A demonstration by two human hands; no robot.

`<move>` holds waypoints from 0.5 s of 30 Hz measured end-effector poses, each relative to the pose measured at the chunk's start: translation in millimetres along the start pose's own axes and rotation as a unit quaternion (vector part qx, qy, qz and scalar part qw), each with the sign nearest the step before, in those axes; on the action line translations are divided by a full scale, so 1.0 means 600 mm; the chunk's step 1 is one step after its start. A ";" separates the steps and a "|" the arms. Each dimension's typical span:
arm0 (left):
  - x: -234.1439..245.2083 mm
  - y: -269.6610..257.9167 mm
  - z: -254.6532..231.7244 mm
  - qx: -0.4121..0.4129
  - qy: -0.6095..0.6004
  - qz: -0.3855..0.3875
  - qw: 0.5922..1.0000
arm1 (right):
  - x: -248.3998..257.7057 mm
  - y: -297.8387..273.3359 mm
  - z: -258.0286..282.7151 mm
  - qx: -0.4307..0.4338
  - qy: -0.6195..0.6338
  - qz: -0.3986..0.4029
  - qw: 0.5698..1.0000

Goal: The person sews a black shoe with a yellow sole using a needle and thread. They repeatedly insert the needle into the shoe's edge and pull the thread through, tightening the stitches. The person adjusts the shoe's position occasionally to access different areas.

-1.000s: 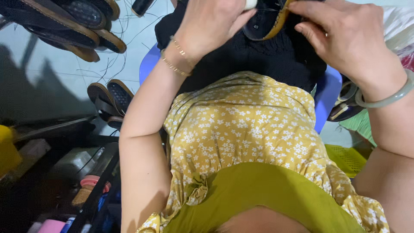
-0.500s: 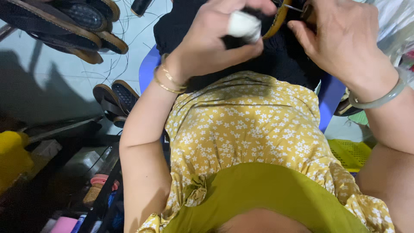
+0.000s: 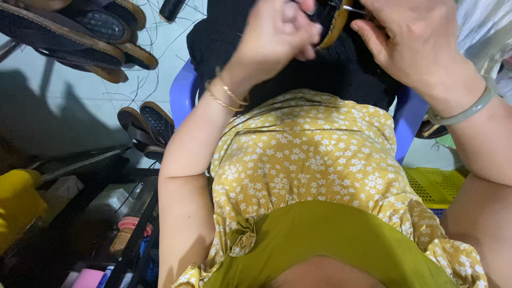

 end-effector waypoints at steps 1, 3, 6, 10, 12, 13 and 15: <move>0.004 -0.003 -0.016 0.002 0.001 0.001 1.000 | 0.013 0.005 0.003 -0.002 0.001 0.001 1.000; 0.010 -0.009 -0.052 -0.084 0.124 0.021 0.988 | 0.039 0.016 0.011 0.040 -0.094 -0.042 0.994; 0.026 -0.012 -0.054 -0.280 0.458 0.054 0.842 | 0.084 0.011 0.009 0.003 -0.251 0.099 0.963; 0.013 -0.002 -0.060 -0.349 0.630 0.043 0.693 | 0.117 -0.001 0.020 0.018 -0.370 0.082 0.925; 0.004 0.011 -0.056 -0.390 0.611 -0.030 0.688 | 0.121 -0.014 0.021 0.003 -0.310 0.128 0.942; 0.001 0.012 -0.053 -0.389 0.611 -0.029 0.688 | 0.119 -0.023 0.020 0.003 -0.310 0.129 0.942; -0.006 0.017 -0.050 -0.389 0.601 -0.065 0.696 | 0.117 -0.040 0.016 -0.002 -0.310 0.105 0.945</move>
Point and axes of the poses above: each hand's wrist, its own y-axis towards the middle knuckle, its own x-axis out of the back of the hand, z = x × y, the point moved 1 cm from there along y, towards the middle knuckle, and after that the axes turned 4 degrees about -y, right-handed, at the moved point
